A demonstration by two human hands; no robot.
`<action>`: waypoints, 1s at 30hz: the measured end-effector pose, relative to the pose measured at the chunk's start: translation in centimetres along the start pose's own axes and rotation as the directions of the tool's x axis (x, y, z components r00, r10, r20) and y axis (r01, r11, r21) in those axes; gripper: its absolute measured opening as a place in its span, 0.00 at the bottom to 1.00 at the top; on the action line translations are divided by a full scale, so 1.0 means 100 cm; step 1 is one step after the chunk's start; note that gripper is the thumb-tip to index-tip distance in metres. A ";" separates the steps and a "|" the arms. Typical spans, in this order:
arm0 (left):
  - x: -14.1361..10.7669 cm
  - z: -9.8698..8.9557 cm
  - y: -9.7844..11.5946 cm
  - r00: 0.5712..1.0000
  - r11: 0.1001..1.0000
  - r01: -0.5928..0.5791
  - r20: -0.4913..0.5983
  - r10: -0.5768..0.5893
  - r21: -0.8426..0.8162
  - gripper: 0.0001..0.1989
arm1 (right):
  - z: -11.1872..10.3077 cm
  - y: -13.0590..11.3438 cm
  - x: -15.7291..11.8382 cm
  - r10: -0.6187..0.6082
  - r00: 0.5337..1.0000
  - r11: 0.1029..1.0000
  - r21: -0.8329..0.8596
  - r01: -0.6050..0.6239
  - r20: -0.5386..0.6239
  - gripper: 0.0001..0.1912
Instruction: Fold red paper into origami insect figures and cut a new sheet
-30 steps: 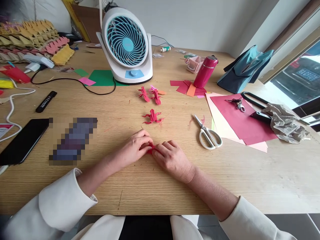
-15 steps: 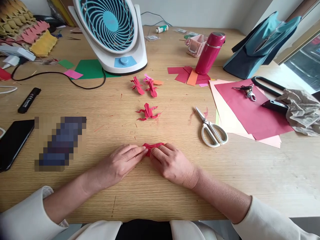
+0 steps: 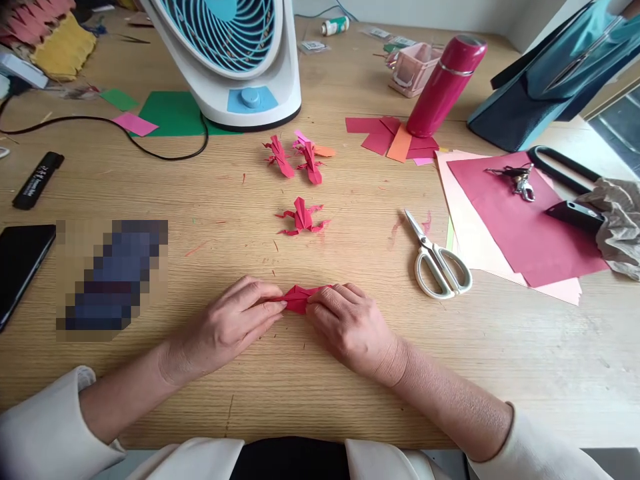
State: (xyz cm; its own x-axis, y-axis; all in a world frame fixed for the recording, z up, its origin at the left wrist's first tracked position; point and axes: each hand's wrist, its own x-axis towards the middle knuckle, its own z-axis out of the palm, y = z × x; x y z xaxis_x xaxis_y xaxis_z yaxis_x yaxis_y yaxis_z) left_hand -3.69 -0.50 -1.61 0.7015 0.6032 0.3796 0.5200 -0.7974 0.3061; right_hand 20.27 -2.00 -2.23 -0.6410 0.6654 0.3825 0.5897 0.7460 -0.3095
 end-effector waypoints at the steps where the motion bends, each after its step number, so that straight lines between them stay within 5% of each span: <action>1: 0.003 0.001 0.002 1.000 1.000 0.013 0.003 -0.013 0.005 0.06 | 0.000 -0.001 0.000 0.018 1.000 1.000 0.014 -0.018 0.003 0.06; 15: 0.012 0.011 0.005 0.999 0.999 -0.030 0.038 0.029 0.031 0.12 | -0.002 -0.001 0.000 0.126 0.990 0.981 0.139 -0.133 0.057 0.06; 30: 0.002 0.009 0.000 0.989 0.986 0.148 0.028 -0.146 -0.080 0.08 | -0.003 0.000 0.001 0.138 0.990 0.976 0.170 -0.138 0.007 0.04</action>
State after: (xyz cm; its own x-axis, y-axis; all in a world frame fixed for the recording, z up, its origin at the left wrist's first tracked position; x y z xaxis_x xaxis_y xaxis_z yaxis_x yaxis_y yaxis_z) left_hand -3.13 -0.33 -2.28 0.6312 0.7124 0.3066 0.5771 -0.6955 0.4280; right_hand 20.39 -1.98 -1.91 -0.5568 0.7625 0.3296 0.5802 0.6409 -0.5026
